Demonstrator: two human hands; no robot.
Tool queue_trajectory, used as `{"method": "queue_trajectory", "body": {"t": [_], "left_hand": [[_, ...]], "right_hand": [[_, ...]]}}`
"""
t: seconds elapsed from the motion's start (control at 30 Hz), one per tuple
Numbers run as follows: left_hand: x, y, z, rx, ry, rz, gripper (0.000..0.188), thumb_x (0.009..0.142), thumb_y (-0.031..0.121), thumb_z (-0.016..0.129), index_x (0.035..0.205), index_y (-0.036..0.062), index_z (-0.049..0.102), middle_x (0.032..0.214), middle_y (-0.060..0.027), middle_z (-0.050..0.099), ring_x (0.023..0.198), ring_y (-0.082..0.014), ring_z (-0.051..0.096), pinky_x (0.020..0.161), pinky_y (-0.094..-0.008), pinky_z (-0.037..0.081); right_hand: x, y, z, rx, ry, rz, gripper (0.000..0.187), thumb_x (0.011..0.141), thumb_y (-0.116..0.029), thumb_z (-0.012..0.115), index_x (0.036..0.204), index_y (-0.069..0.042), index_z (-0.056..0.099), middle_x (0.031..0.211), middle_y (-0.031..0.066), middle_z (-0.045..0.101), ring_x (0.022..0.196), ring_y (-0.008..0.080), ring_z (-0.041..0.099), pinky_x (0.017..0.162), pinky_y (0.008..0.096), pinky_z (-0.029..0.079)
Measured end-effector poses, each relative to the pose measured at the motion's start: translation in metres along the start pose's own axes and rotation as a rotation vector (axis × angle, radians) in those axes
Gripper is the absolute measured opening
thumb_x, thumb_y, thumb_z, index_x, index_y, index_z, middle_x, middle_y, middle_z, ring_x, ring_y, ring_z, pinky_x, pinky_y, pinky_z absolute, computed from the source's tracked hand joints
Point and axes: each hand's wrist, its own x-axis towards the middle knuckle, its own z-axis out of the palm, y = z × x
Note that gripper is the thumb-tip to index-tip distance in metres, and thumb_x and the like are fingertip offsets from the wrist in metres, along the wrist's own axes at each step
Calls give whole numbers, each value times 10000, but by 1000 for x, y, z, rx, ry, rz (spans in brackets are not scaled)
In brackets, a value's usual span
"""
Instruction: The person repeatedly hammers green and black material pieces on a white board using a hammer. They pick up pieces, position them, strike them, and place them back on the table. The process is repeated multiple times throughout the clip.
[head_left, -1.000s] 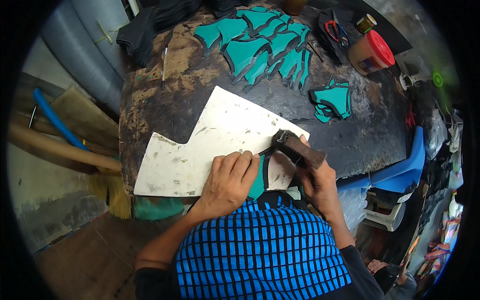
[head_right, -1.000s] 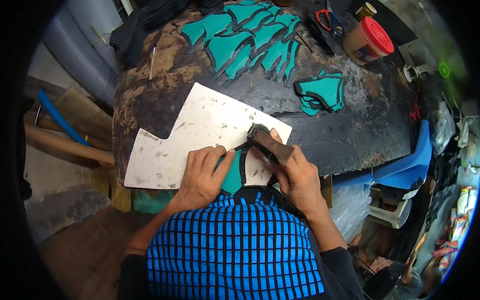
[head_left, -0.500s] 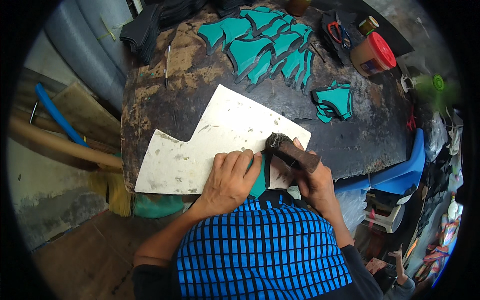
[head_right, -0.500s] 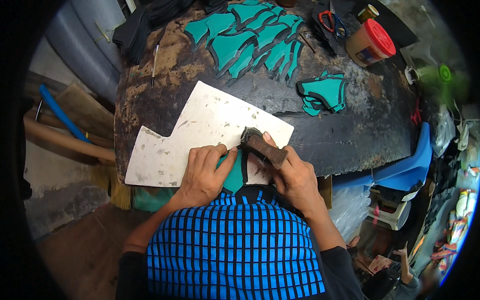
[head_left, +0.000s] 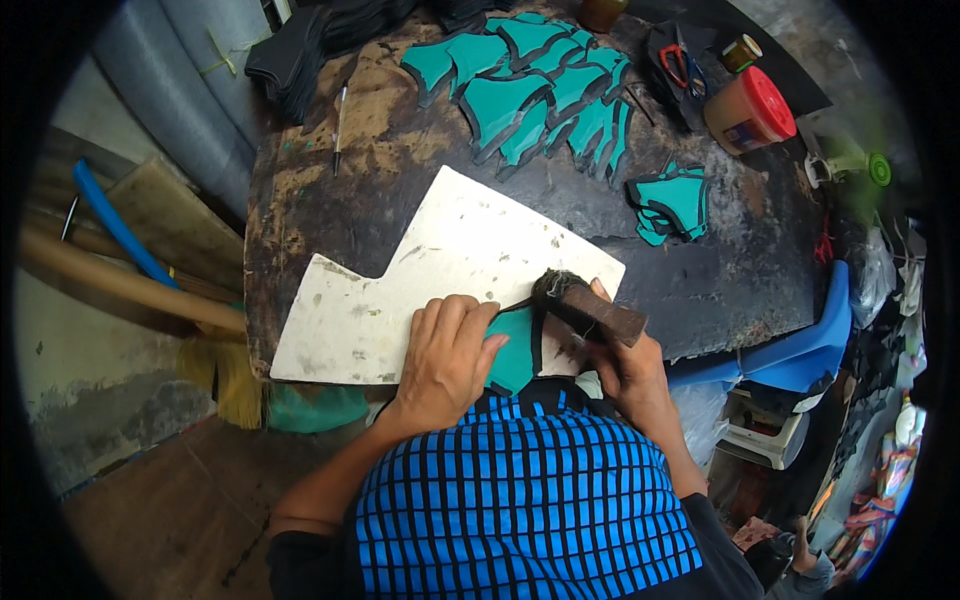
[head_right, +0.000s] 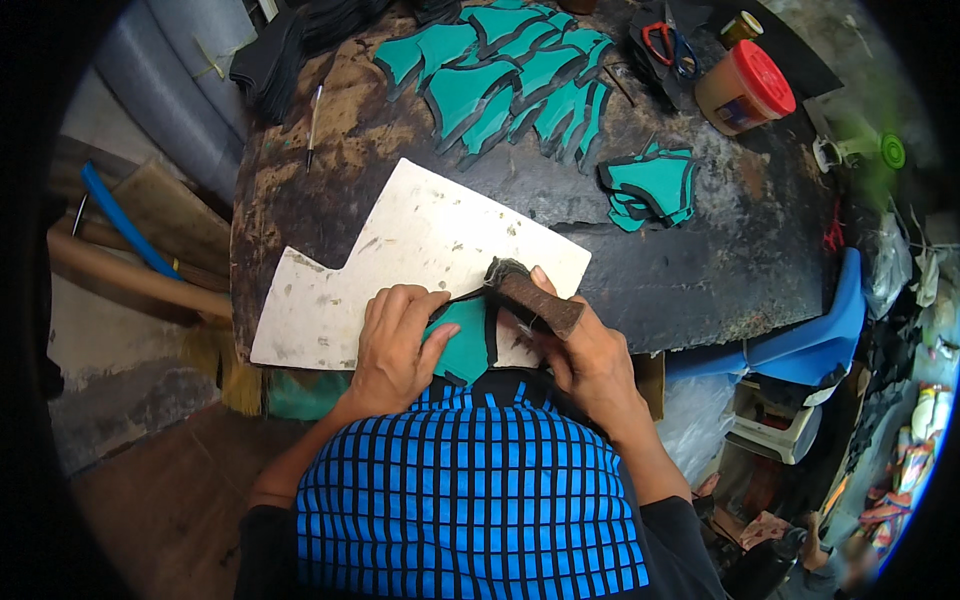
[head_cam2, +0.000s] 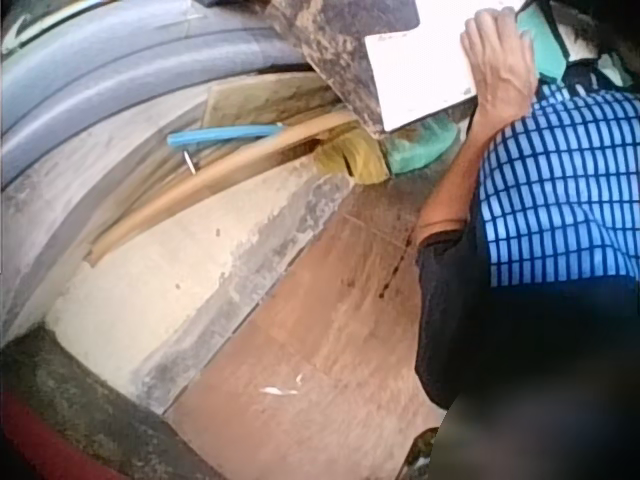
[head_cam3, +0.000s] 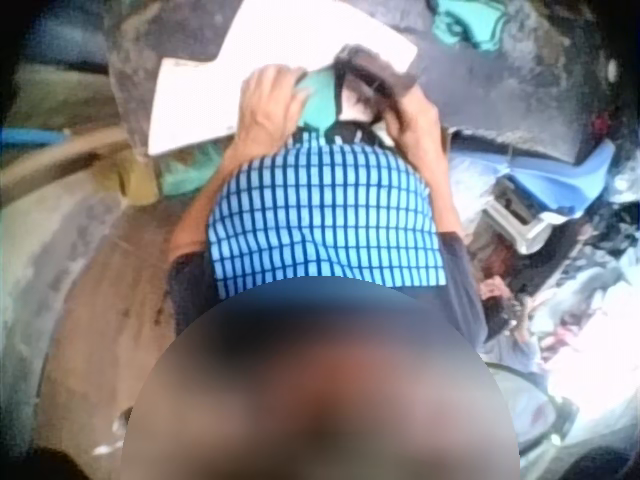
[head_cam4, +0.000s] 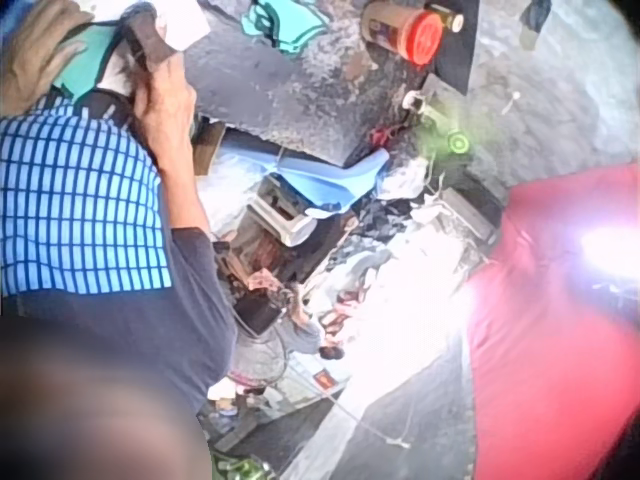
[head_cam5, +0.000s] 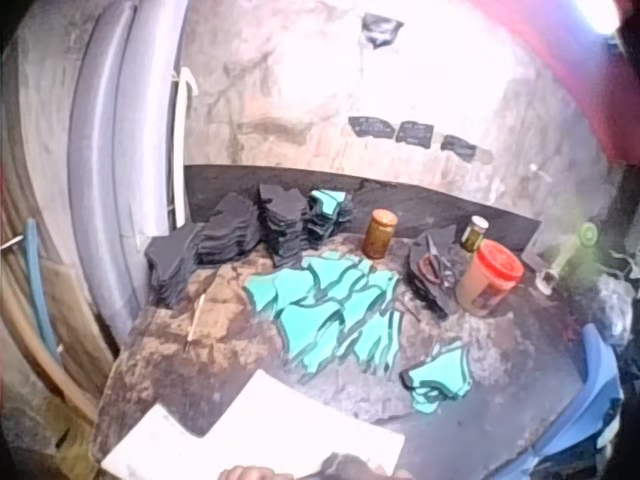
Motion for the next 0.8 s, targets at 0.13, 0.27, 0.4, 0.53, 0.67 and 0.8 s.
{"method": "queue_trajectory", "body": {"t": [0.13,0.27,0.4,0.53,0.67,0.8], "left_hand": [[2,4,-1,-50,9,-80,314,874,82,711,1165,-8,637,959,-129,599,881,-284,569,826,-398,437],[8,4,3,37,10,-27,212,873,36,676,1083,16,653,875,-99,588,809,-264,576,765,-390,434],[10,1,9,228,18,109,163,827,17,646,981,13,596,839,-89,527,764,-237,554,682,-366,412],[7,0,8,264,-14,137,171,838,31,679,997,0,626,863,-99,564,765,-241,571,675,-362,443],[1,3,4,179,37,156,254,837,76,738,1059,-18,657,926,-115,607,781,-253,582,705,-366,481],[-1,2,4,200,58,183,310,813,85,772,1085,-26,673,960,-123,616,787,-249,580,706,-362,492]], "right_hand": [[-1,5,3,7,50,-45,740,822,72,692,1484,-187,484,1179,190,656,880,423,683,718,429,567],[-2,8,4,10,57,-52,721,842,60,680,1490,-180,473,1204,195,650,900,440,675,734,439,568],[-3,10,6,14,55,-53,707,853,53,674,1490,-177,469,1243,199,638,946,446,669,741,442,568],[-2,10,6,29,57,-54,703,858,48,670,1491,-178,466,1267,194,628,972,442,667,746,441,568],[1,6,2,-7,59,-36,710,850,59,662,1490,-180,470,1227,186,639,934,434,672,733,442,565],[3,4,-1,-82,102,-23,738,819,74,665,1480,-205,492,1073,147,641,807,395,669,674,447,548]]}}
